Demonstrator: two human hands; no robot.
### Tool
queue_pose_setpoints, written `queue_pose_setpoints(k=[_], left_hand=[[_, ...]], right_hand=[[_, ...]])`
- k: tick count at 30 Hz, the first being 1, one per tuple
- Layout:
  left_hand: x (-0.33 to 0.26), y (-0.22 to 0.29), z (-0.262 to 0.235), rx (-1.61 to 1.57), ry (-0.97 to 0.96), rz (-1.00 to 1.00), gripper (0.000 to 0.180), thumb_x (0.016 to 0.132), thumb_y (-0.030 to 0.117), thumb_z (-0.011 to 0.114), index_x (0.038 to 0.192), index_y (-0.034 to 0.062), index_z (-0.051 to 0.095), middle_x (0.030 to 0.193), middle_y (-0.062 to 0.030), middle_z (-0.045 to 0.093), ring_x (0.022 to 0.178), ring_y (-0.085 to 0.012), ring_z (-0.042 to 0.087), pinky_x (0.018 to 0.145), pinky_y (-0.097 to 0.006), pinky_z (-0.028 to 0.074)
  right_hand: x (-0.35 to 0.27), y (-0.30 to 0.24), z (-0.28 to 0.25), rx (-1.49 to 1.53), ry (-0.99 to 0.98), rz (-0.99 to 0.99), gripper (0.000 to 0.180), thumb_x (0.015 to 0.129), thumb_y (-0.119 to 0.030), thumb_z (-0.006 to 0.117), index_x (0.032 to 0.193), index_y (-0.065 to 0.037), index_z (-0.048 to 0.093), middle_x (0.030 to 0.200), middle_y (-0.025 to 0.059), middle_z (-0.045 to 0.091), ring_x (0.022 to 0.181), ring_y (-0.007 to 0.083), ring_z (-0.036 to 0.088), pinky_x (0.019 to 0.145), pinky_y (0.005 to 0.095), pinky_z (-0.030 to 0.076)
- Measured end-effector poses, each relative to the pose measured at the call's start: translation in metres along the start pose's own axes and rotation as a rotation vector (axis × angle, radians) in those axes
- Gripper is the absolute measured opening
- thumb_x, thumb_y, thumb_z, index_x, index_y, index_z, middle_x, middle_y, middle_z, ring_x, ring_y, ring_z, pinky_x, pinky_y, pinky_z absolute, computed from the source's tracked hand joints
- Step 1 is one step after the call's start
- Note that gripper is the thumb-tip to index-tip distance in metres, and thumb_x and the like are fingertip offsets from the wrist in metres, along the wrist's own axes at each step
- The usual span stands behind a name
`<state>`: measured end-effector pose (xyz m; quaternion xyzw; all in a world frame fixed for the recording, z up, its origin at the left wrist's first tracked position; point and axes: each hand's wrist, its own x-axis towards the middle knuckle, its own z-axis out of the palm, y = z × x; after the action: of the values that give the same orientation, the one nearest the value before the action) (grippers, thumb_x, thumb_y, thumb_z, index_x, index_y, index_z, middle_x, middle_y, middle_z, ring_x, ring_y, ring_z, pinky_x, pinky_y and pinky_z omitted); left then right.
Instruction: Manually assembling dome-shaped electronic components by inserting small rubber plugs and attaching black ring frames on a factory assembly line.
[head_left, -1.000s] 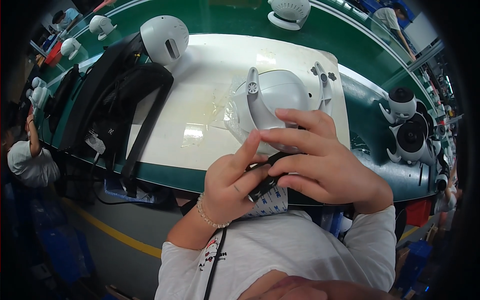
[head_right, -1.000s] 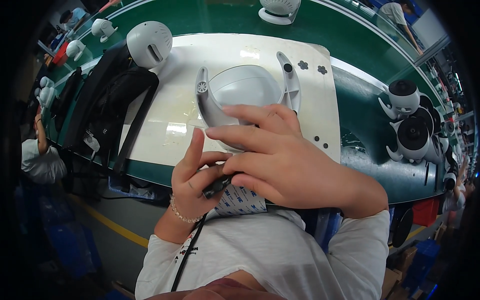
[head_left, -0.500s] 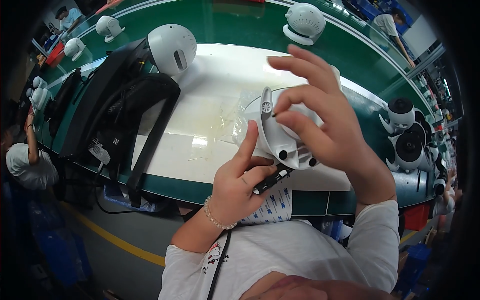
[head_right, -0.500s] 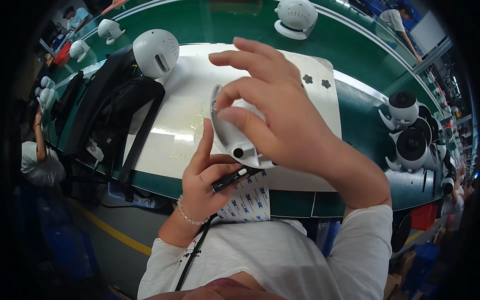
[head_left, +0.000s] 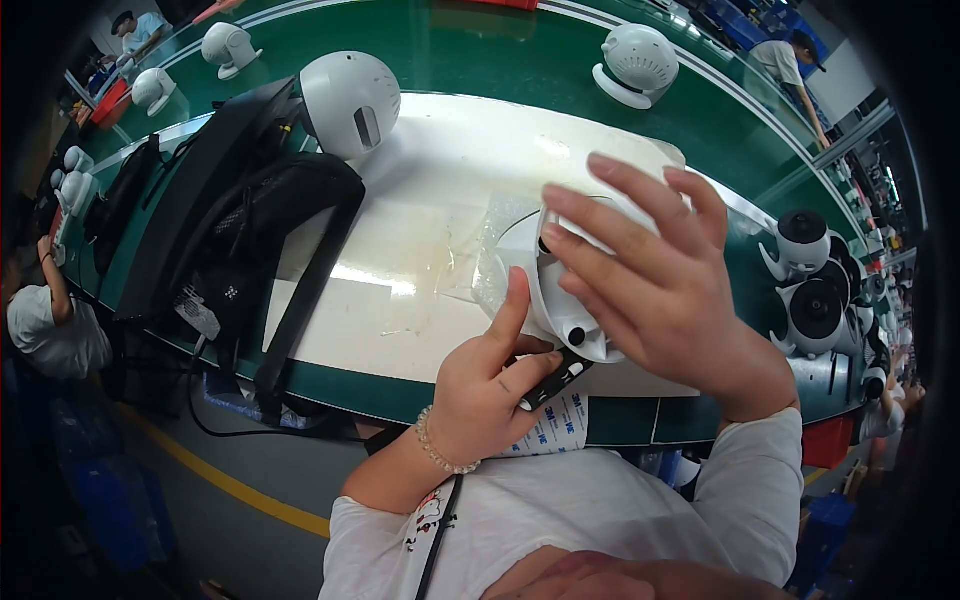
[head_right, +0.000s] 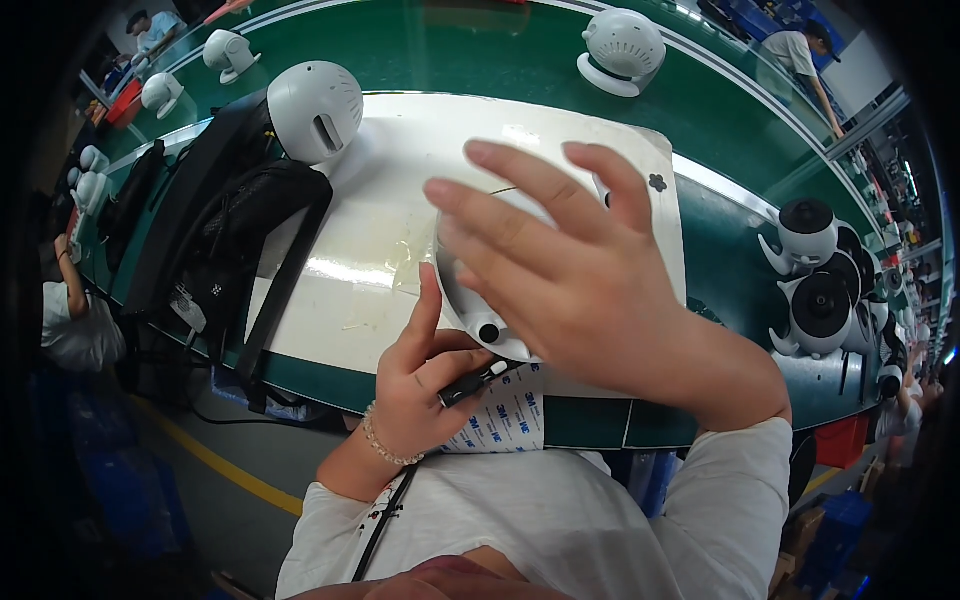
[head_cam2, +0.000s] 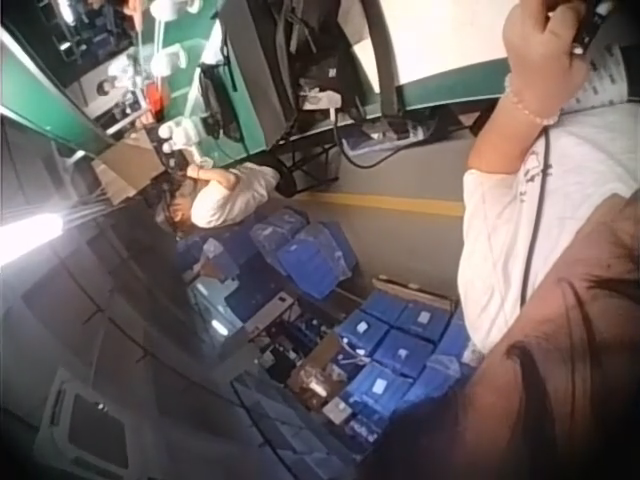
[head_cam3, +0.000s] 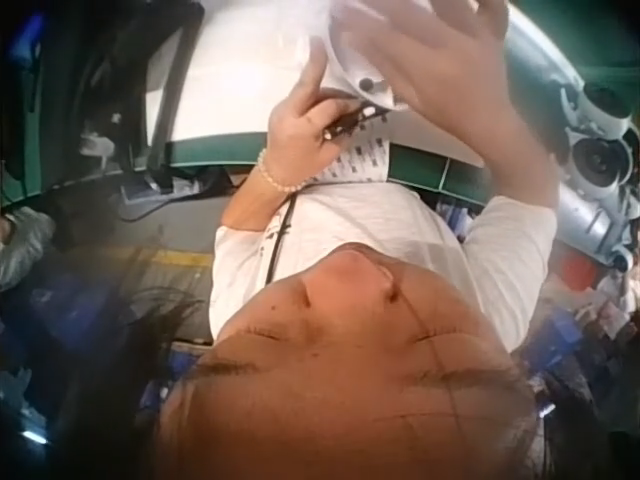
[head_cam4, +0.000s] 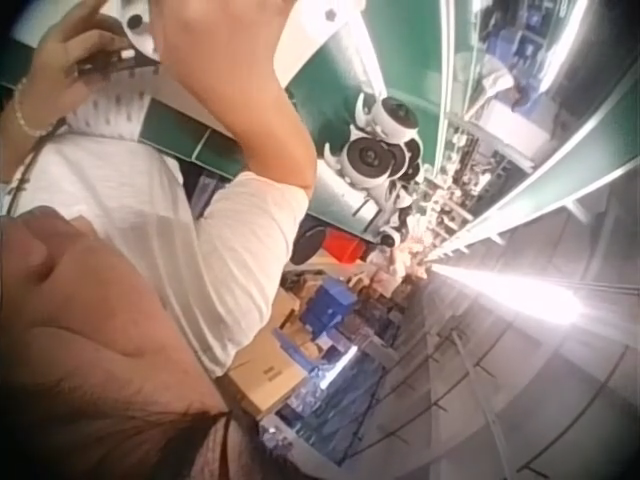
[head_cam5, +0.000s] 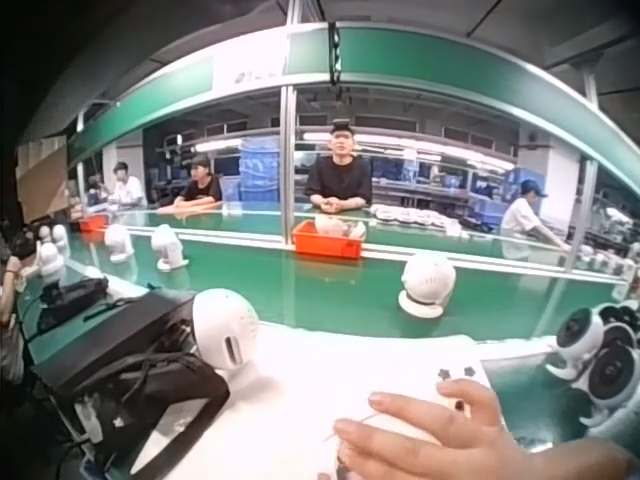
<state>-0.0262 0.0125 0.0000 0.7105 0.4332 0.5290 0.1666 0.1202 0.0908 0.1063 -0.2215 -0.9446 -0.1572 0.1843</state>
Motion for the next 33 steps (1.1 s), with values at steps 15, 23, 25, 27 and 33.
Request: queue_pose_setpoints(k=[15, 23, 25, 27, 33], left_hand=[[-0.010, -0.009, -0.010, -0.188, 0.008, -0.051, 0.027, 0.057, -0.007, 0.071, 0.078, -0.0003, 0.056, 0.131, -0.0291, 0.028, 0.083, -0.0272, 0.062, 0.066, -0.029, 0.051], [-0.008, -0.006, -0.009, -0.239, -0.054, -0.098, 0.031, 0.057, -0.006, 0.071, 0.083, -0.0005, 0.055, 0.125, -0.0254, 0.038, 0.080, -0.0260, 0.063, 0.065, -0.030, 0.052], [-0.010, -0.008, -0.011, -0.231, -0.067, -0.111, 0.032, 0.056, -0.008, 0.071, 0.083, -0.0012, 0.054, 0.124, -0.0252, 0.039, 0.079, -0.0274, 0.063, 0.067, -0.032, 0.052], [-0.011, -0.012, -0.014, -0.229, -0.080, -0.110, 0.032, 0.057, -0.008, 0.071, 0.083, -0.0014, 0.054, 0.124, -0.0253, 0.039, 0.079, -0.0274, 0.063, 0.067, -0.032, 0.052], [-0.008, -0.012, -0.013, -0.266, -0.088, -0.131, 0.035, 0.057, -0.004, 0.073, 0.086, -0.0004, 0.054, 0.114, -0.0230, 0.049, 0.076, -0.0241, 0.063, 0.066, -0.030, 0.052]], right_hand=[[0.002, 0.104, 0.037, 1.736, 0.109, 0.720, 0.019, 0.083, -0.022, 0.054, 0.079, -0.003, 0.057, 0.068, -0.0015, 0.055, 0.061, 0.0060, 0.050, 0.057, 0.0186, 0.039], [0.051, 0.196, 0.209, 0.028, 0.230, 0.338, 0.012, 0.076, -0.018, 0.057, 0.082, -0.008, 0.059, 0.086, 0.0059, 0.056, 0.084, 0.0252, 0.053, 0.071, 0.0324, 0.043], [0.040, 0.209, 0.219, -0.145, 0.052, 0.344, 0.024, 0.079, -0.028, 0.054, 0.090, -0.008, 0.061, 0.099, 0.0053, 0.055, 0.095, 0.0233, 0.050, 0.083, 0.0362, 0.038], [0.035, 0.212, 0.223, -0.073, -0.052, 0.571, 0.042, 0.080, -0.043, 0.050, 0.095, -0.006, 0.062, 0.108, 0.0051, 0.054, 0.104, 0.0227, 0.045, 0.087, 0.0374, 0.033], [-0.009, 0.261, 0.196, -0.016, -0.015, 0.985, 0.046, 0.080, -0.047, 0.047, 0.097, -0.007, 0.061, 0.096, 0.0131, 0.059, 0.087, 0.0285, 0.058, 0.073, 0.0402, 0.045]])
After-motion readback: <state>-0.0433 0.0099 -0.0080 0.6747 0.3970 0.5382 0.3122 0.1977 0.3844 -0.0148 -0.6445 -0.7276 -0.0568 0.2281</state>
